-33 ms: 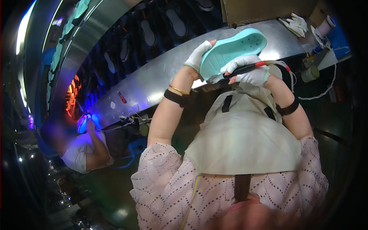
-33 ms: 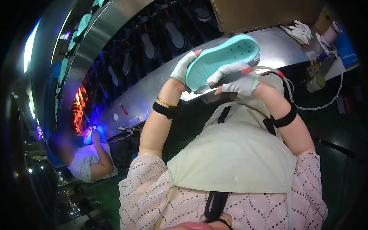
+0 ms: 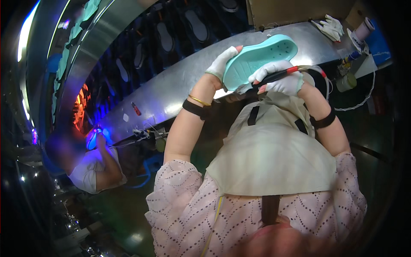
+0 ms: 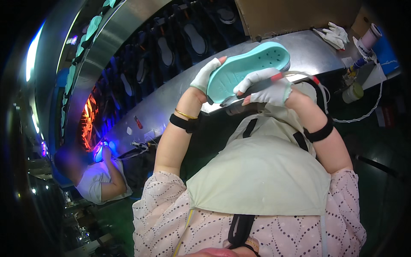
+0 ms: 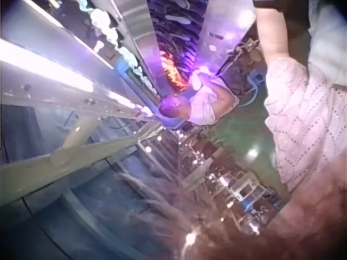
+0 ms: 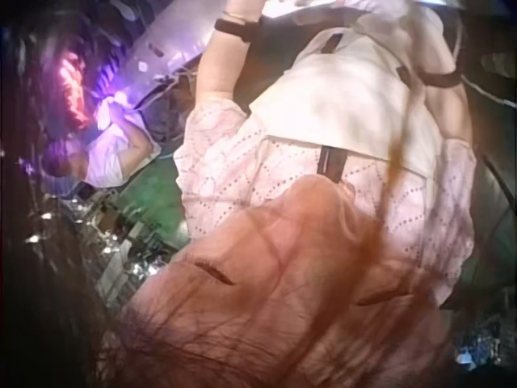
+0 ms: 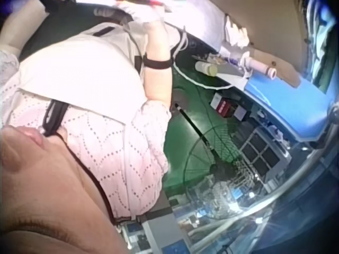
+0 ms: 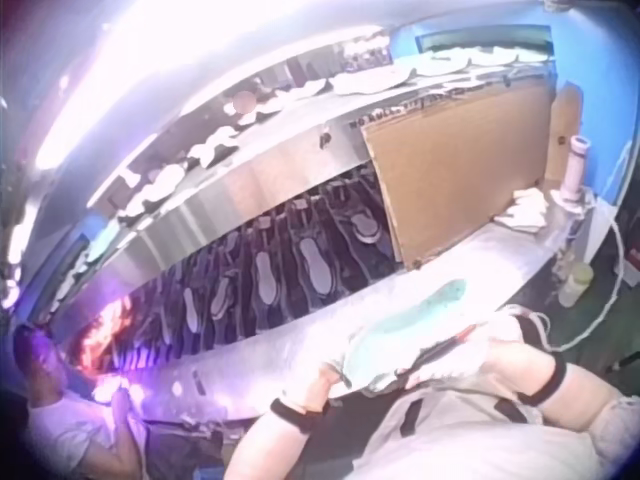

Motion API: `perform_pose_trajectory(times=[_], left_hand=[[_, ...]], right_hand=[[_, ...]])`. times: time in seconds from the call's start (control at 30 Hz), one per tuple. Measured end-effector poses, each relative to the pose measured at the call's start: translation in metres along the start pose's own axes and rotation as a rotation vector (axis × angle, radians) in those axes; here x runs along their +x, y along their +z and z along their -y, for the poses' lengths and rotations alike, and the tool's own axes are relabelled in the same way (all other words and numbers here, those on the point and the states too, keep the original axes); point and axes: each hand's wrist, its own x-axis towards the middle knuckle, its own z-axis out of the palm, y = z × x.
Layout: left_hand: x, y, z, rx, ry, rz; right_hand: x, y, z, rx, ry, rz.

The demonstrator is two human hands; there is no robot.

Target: Applying liquid with a brush and using a heated detailing tool to process a shoe sole on a manufacturing line.

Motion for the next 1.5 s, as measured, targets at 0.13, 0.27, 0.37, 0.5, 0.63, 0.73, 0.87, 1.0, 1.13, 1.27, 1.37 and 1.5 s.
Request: perform_pose_trajectory(times=[0.13,0.27,0.37,0.5,0.63,0.73,0.87,1.0,1.13,1.27,1.37,1.5], left_hand=[[-0.001,0.009,0.0,0.053,-0.064,0.006],[-0.004,0.019,-0.011,0.184,-0.114,-0.08],[-0.007,0.019,-0.016,0.253,-0.102,-0.07],[-0.004,0.016,-0.014,0.277,-0.093,-0.049],[0.011,-0.006,-0.016,0.131,-0.183,0.103],[0.004,-0.002,-0.026,0.171,-0.222,0.254],[-0.006,-0.005,-0.014,-0.136,-0.115,0.207],[-0.002,0.001,0.014,-0.461,0.236,0.21],[-0.01,0.015,0.024,-0.625,0.339,0.234],[-0.013,0.019,0.034,-0.636,0.374,0.201],[-0.015,0.03,0.034,-0.679,0.382,0.136],[-0.021,0.03,0.038,-0.587,0.601,0.076]], right_hand=[[0.001,-0.015,0.012,-0.062,-0.059,-0.043],[0.006,-0.017,0.002,-0.086,-0.161,-0.032],[0.003,-0.028,0.009,-0.147,-0.05,0.026],[-0.001,-0.05,0.013,-0.154,0.068,0.06],[0.007,-0.05,0.018,-0.152,-0.036,-0.002],[0.003,-0.066,0.017,-0.205,0.066,0.047],[0.004,-0.059,0.031,-0.008,0.003,-0.069],[0.01,0.0,0.013,0.11,-0.027,-0.304],[0.0,0.034,0.013,0.081,-0.085,-0.225],[0.011,0.012,0.034,0.239,0.152,-0.256],[0.023,0.015,0.016,0.117,-0.09,-0.62],[0.023,0.036,0.02,-0.023,-0.226,-0.328]])
